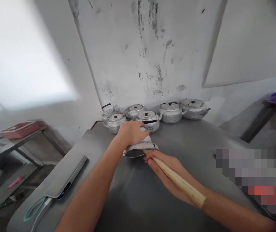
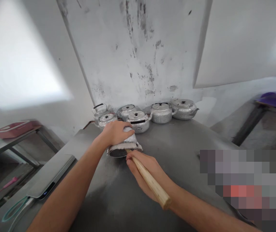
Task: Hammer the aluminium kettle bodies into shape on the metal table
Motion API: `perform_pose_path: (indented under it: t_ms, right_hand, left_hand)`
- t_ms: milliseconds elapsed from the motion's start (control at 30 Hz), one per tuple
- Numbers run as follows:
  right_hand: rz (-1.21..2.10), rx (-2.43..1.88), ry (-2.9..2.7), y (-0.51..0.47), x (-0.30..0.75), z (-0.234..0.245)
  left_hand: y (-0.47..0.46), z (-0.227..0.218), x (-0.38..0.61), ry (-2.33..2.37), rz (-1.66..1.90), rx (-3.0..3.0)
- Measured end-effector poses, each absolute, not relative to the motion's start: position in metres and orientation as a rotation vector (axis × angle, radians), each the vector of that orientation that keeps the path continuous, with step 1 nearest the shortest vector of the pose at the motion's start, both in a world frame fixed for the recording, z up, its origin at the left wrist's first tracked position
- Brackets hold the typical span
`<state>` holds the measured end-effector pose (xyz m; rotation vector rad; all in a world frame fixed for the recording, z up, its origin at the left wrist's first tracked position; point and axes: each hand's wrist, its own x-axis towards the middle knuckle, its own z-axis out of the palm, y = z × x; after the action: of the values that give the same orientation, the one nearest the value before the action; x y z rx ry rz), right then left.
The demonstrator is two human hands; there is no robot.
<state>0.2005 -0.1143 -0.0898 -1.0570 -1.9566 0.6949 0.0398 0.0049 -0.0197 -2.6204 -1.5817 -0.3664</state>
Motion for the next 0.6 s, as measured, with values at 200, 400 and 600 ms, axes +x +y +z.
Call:
perform_pose_path:
  t_ms: [200,400,600]
  right_hand:
    - [0.653,-1.016,-2.035,-0.1159,0.1998,-0.0851]
    - [0.611,-0.993,-2.057,-0.1140,0.1984,-0.0861]
    - [0.626,-1.022,-2.018,-0.1145,0.1982,-0.0875]
  left_hand:
    - [0.0036,-0.0189,0.0407,-1.587,-0.351,-2.611]
    - [0.0046,-0.0189,0.0402,-1.578,-0.355,-2.613]
    - [0.0047,-0.0189,0.0398,-1.575,-0.360,-2.605]
